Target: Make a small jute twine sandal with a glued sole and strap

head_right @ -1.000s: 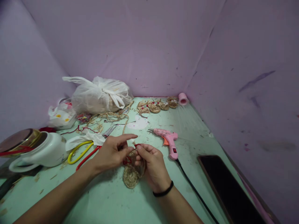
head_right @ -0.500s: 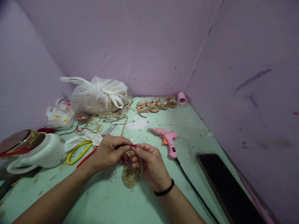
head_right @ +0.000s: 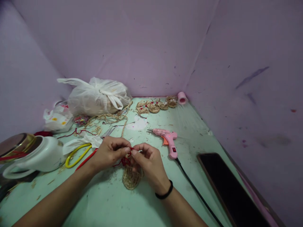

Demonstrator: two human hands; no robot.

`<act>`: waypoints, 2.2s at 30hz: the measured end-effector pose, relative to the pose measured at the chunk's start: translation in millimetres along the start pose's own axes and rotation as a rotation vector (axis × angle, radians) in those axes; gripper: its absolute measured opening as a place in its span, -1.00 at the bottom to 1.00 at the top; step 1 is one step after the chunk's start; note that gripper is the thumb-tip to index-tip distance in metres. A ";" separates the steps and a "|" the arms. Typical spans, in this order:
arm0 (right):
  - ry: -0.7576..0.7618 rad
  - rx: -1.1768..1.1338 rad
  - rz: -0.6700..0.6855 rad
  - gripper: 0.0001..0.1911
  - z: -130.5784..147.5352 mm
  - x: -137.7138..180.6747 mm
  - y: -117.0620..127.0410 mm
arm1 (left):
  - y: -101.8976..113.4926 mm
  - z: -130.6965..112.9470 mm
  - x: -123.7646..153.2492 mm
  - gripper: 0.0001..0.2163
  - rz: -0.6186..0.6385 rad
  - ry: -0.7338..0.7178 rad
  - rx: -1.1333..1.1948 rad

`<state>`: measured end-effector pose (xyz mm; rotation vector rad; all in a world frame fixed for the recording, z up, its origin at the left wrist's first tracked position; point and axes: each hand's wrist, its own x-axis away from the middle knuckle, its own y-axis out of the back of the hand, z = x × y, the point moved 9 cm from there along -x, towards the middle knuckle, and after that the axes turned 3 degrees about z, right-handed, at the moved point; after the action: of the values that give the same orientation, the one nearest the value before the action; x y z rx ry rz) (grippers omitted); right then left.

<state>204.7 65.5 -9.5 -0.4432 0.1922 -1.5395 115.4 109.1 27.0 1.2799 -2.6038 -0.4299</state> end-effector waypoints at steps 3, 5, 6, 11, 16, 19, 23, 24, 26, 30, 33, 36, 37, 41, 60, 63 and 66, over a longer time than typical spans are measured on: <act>0.081 0.069 -0.081 -0.76 9.0 0.1 6.7 | 3.7 -1.9 0.9 -0.85 -0.011 -0.001 -0.111; 0.193 0.208 -0.115 -0.80 21.5 2.6 8.1 | 5.1 -2.3 1.2 -0.85 -0.018 0.002 -0.150; 0.252 0.292 -0.106 -0.84 27.8 4.4 5.6 | 5.2 -1.9 1.1 -0.84 -0.018 0.008 -0.154; 0.370 0.496 -0.031 -0.82 37.3 10.4 -8.4 | 2.4 0.2 0.4 -0.83 0.008 0.025 -0.119; 0.123 0.313 -0.089 -0.82 15.0 -0.8 4.8 | 1.1 -2.8 -0.6 -0.85 0.008 -0.029 -0.163; 0.003 0.154 -0.136 -0.77 3.8 -4.4 14.8 | 2.5 -3.7 -0.7 -0.83 -0.018 -0.046 -0.171; -0.038 -0.058 -0.107 -0.73 -0.9 -4.9 15.8 | 8.8 -1.4 -0.4 -0.68 -0.072 -0.013 -0.180; -0.040 -0.085 -0.091 -0.73 -1.4 -4.7 14.5 | 8.4 0.3 -0.5 -0.66 -0.062 0.004 -0.152; -0.045 -0.115 -0.064 -0.74 -2.4 -4.3 12.0 | 1.5 4.6 -0.8 -0.61 0.014 0.044 -0.021; -0.035 -0.150 -0.055 -0.75 -3.0 -4.5 11.4 | -20.3 12.3 0.9 -0.68 0.233 0.156 0.231; -0.042 -0.149 -0.062 -0.73 -3.8 -4.8 13.1 | -6.2 13.6 -2.0 -0.84 0.140 0.158 0.123; -0.072 -0.141 -0.052 -0.72 -6.2 -4.1 12.3 | 9.9 10.5 -3.8 -0.87 0.069 0.133 -0.043; -0.077 -0.141 -0.053 -0.72 -6.7 -3.7 12.1 | 13.5 9.4 -3.7 -0.87 0.056 0.131 -0.093; -0.086 -0.142 -0.070 -0.71 -8.5 -3.1 10.8 | 17.9 9.2 0.4 -0.70 -0.016 0.190 -0.027; -0.092 0.131 -0.063 -0.71 -7.0 -5.3 12.0 | -12.4 31.3 -2.7 -0.88 0.085 0.296 0.165; -0.069 0.191 -0.080 -0.71 -7.8 -7.2 12.8 | -14.0 35.4 -2.9 -0.88 0.092 0.316 0.141; -0.079 0.124 -0.098 -0.69 -12.4 -8.7 14.5 | -14.3 35.8 -3.5 -0.87 0.090 0.313 0.179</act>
<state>212.9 71.7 -27.8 -0.4194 0.0133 -1.6167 116.9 109.6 -11.7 1.1670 -2.4604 0.0216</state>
